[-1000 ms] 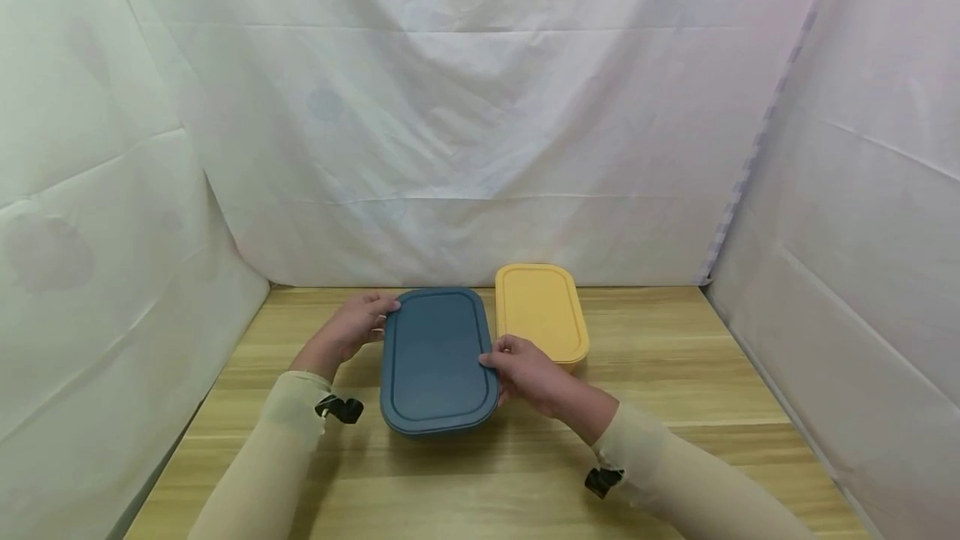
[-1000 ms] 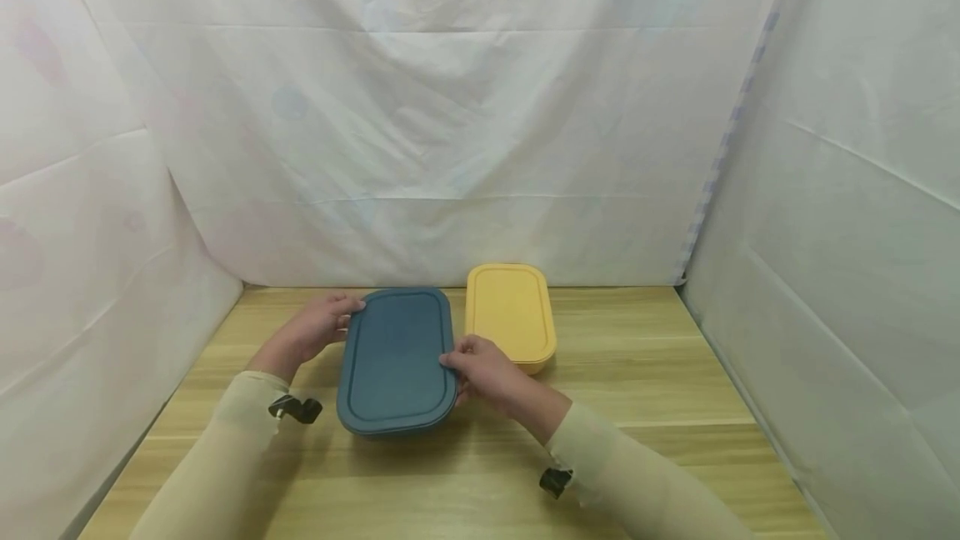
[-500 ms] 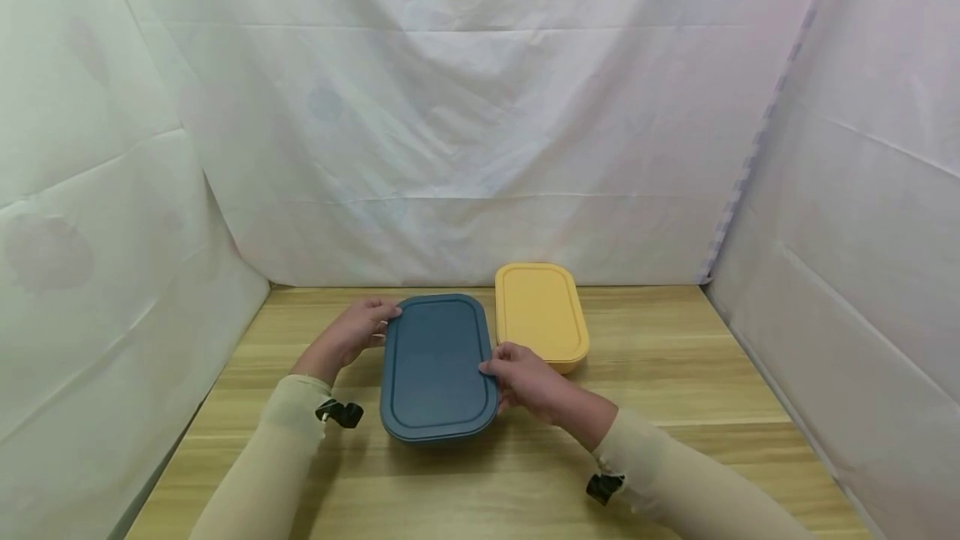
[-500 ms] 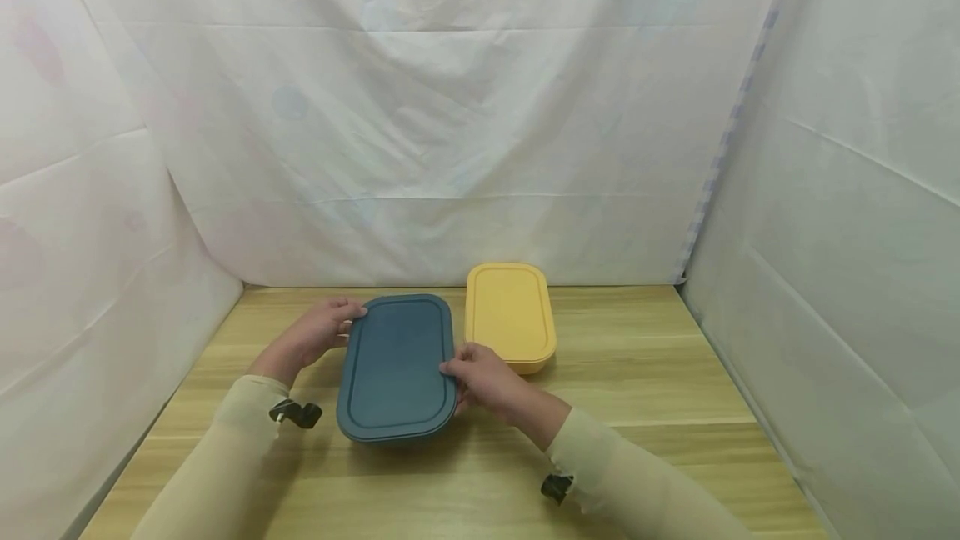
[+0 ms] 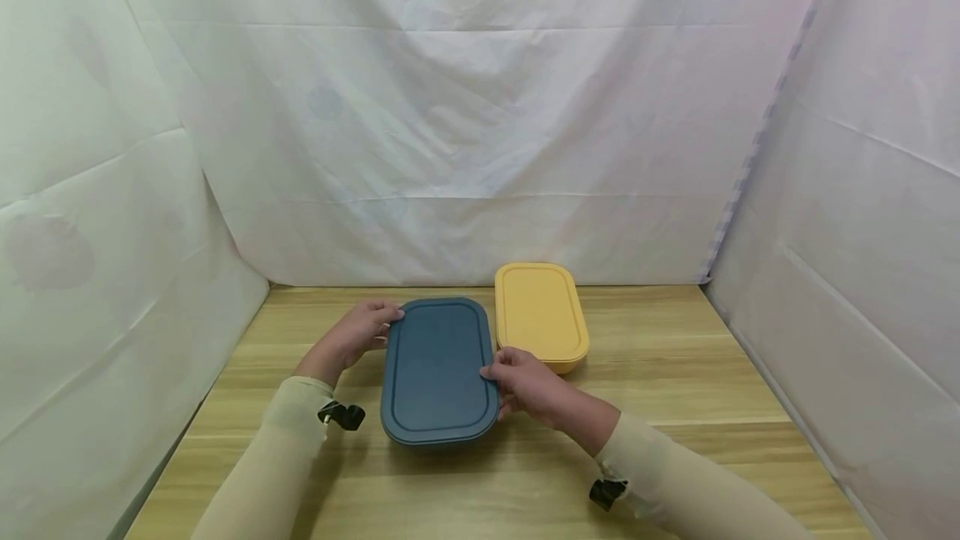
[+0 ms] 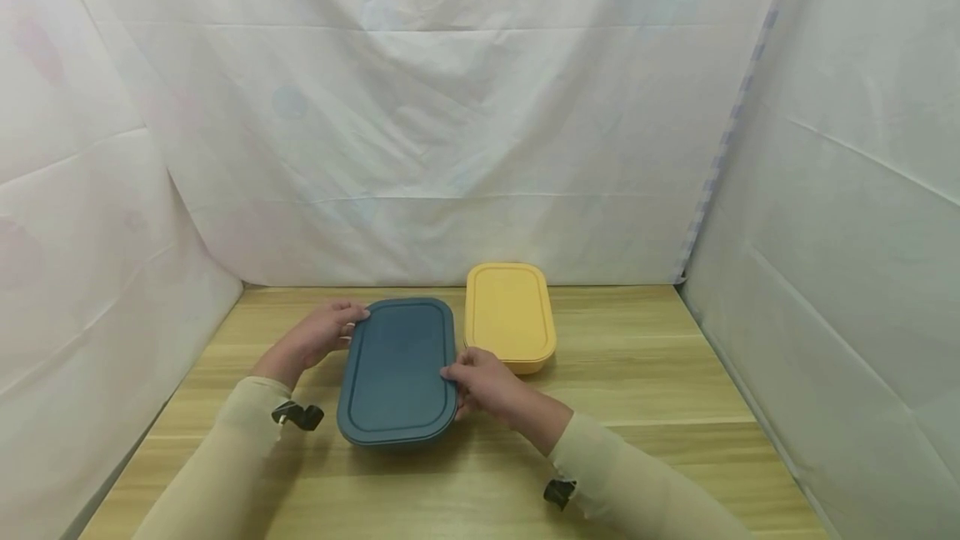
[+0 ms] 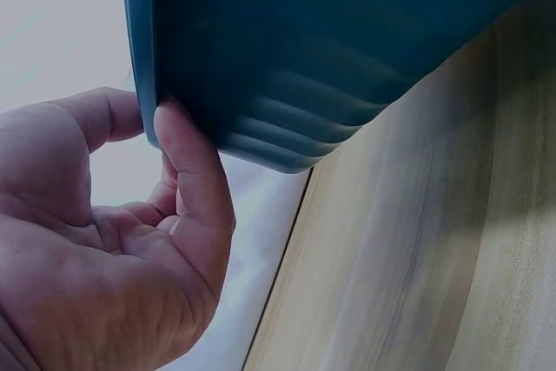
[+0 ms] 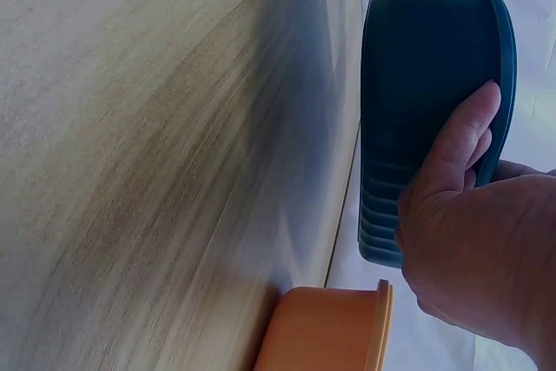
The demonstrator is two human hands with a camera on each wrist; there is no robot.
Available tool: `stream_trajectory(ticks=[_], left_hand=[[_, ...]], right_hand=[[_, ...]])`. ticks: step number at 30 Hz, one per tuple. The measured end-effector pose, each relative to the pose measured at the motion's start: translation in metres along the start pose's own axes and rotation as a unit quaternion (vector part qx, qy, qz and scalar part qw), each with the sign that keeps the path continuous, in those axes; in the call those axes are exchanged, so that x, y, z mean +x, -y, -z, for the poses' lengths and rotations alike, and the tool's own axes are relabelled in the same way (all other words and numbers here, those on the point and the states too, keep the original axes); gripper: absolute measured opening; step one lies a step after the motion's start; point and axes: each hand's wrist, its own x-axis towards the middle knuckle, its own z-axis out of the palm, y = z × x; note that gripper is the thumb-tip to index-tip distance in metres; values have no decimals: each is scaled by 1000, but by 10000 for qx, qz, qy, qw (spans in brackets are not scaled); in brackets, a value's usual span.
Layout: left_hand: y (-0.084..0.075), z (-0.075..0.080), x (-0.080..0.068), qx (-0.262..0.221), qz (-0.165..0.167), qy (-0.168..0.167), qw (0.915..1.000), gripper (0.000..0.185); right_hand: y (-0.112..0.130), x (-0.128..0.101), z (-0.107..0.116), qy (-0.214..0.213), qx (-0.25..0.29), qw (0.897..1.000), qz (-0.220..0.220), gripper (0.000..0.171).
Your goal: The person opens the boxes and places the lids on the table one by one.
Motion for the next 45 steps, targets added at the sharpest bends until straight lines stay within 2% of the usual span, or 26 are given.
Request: stream_trajectory(ticks=[7, 15, 23, 36, 45], left_hand=[[2, -2, 0, 29, 51, -1, 10000, 27], [2, -4, -2, 0, 9, 144, 9999, 20], [5, -7, -4, -10, 119, 108, 9999, 18], [9, -11, -5, 58, 177, 281, 9994, 20], [11, -13, -6, 79, 306, 270, 9991, 18]], right_hand=[[-1, -2, 1, 8, 26, 10000, -23, 21], [-6, -3, 3, 15, 32, 9999, -99, 22], [-11, -4, 4, 67, 32, 9999, -111, 22], [-16, -8, 5, 95, 27, 9999, -136, 20], [-20, -8, 7, 147, 36, 9997, -201, 21]])
